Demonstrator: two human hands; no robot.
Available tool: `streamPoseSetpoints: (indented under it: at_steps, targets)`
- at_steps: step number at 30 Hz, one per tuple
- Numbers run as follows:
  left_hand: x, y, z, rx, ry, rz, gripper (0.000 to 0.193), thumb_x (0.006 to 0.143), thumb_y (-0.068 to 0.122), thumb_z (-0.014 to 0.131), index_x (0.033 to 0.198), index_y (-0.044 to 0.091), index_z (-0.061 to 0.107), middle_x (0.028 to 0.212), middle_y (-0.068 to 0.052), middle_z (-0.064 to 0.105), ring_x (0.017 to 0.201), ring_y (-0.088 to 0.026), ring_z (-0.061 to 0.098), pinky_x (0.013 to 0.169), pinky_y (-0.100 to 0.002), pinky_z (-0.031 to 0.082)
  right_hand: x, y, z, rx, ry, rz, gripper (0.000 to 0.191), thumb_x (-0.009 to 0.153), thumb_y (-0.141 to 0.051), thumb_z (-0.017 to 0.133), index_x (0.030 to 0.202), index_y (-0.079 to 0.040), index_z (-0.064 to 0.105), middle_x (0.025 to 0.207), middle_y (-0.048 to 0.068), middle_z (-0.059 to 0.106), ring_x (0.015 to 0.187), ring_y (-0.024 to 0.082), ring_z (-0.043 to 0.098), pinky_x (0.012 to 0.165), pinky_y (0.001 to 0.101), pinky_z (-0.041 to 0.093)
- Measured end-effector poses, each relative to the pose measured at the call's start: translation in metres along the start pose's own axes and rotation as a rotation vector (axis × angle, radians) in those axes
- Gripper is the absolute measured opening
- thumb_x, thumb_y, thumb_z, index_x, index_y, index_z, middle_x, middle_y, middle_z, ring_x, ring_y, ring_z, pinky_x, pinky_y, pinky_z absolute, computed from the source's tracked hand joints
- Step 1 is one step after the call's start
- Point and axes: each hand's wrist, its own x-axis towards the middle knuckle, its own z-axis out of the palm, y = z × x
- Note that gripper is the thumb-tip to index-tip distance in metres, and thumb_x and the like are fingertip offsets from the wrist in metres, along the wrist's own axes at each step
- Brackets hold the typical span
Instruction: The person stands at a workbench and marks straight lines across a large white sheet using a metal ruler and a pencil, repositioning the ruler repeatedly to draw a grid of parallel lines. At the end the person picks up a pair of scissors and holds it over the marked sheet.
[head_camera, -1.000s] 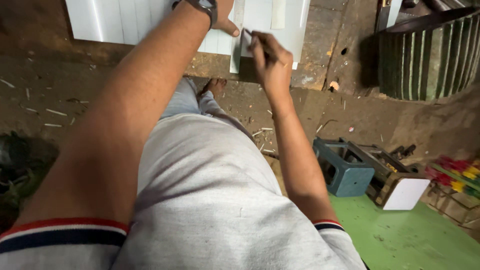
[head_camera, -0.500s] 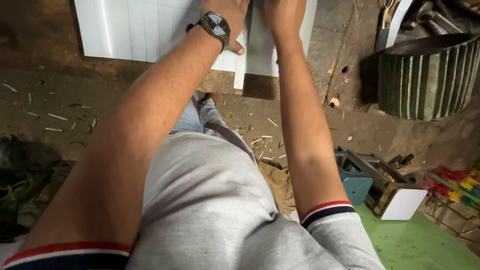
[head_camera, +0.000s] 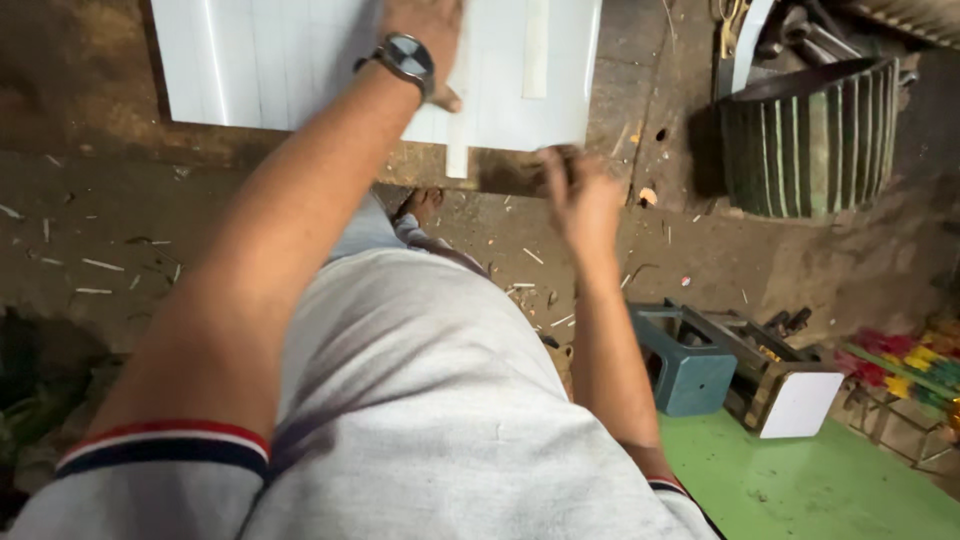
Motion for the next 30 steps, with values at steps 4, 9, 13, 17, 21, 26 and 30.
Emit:
streamPoseSetpoints:
  at_steps: [4, 9, 13, 17, 21, 26, 30]
  targets:
    - [-0.030, -0.047, -0.012, -0.095, -0.150, -0.171, 0.101, 0.056, 0.054, 0.097, 0.135, 0.000, 0.067, 0.136, -0.019, 0.067, 0.127, -0.033, 0.063, 0.104, -0.045, 0.049, 0.026, 0.055, -0.013, -0.370, 0.100, 0.056, 0.037, 0.102, -0.040, 0.068, 0.092, -0.005, 0.072, 0.075, 0.022, 0.071, 0.070, 0.045, 0.069, 0.063, 0.0525, 0.054]
    - [-0.111, -0.136, -0.002, 0.131, -0.051, -0.259, 0.120, 0.044, 0.057, 0.096, 0.146, 0.004, 0.060, 0.151, -0.018, 0.052, 0.136, -0.038, 0.045, 0.093, -0.052, 0.044, 0.052, 0.095, -0.017, -0.536, 0.122, 0.075, 0.038, 0.097, -0.045, 0.071, 0.089, -0.007, 0.071, 0.073, 0.022, 0.070, 0.068, 0.045, 0.069, 0.060, 0.0538, 0.054]
    - [-0.159, -0.183, 0.020, 0.047, 0.176, -0.396, 0.081, 0.097, 0.053, 0.069, 0.161, 0.013, 0.042, 0.163, -0.021, 0.035, 0.147, -0.047, 0.026, 0.110, -0.070, 0.020, 0.069, 0.093, -0.017, -0.458, 0.309, -0.085, 0.022, 0.098, -0.027, 0.072, 0.104, -0.006, 0.069, 0.097, 0.019, 0.072, 0.093, 0.042, 0.067, 0.081, 0.0495, 0.054]
    - [-0.183, -0.163, 0.038, 0.336, 0.243, -0.422, 0.076, 0.100, 0.046, 0.061, 0.162, 0.009, 0.036, 0.166, -0.020, 0.030, 0.152, -0.044, 0.029, 0.118, -0.064, 0.024, 0.081, 0.056, 0.010, -0.384, 0.119, -0.458, 0.028, 0.096, -0.016, 0.068, 0.124, -0.012, 0.068, 0.132, 0.013, 0.066, 0.123, 0.034, 0.058, 0.105, 0.0476, 0.047]
    - [-0.184, -0.086, 0.042, -0.307, 0.244, -0.342, 0.073, 0.103, 0.052, 0.059, 0.163, 0.015, 0.041, 0.174, -0.025, 0.028, 0.155, -0.050, 0.026, 0.118, -0.069, 0.025, 0.090, 0.024, 0.045, -0.493, 0.000, -0.698, 0.047, 0.099, -0.045, 0.062, 0.134, -0.014, 0.065, 0.145, 0.013, 0.058, 0.132, 0.034, 0.049, 0.107, 0.0551, 0.037]
    - [-0.190, -0.085, 0.036, -0.292, 0.248, -0.336, 0.068, 0.103, 0.055, 0.063, 0.160, 0.020, 0.051, 0.174, -0.024, 0.030, 0.157, -0.047, 0.027, 0.117, -0.068, 0.027, 0.100, 0.060, 0.011, -0.603, 0.111, -0.571, 0.034, 0.099, -0.042, 0.063, 0.103, -0.012, 0.076, 0.136, 0.013, 0.064, 0.128, 0.035, 0.054, 0.104, 0.0579, 0.037]
    - [-0.201, -0.135, 0.037, -0.273, 0.186, -0.346, 0.069, 0.098, 0.050, 0.066, 0.159, 0.024, 0.051, 0.175, -0.023, 0.030, 0.158, -0.045, 0.027, 0.119, -0.067, 0.026, 0.137, 0.114, -0.039, -0.377, 0.314, -0.300, 0.019, 0.107, -0.017, 0.061, 0.102, -0.005, 0.074, 0.107, 0.016, 0.072, 0.107, 0.039, 0.062, 0.100, 0.0504, 0.048]
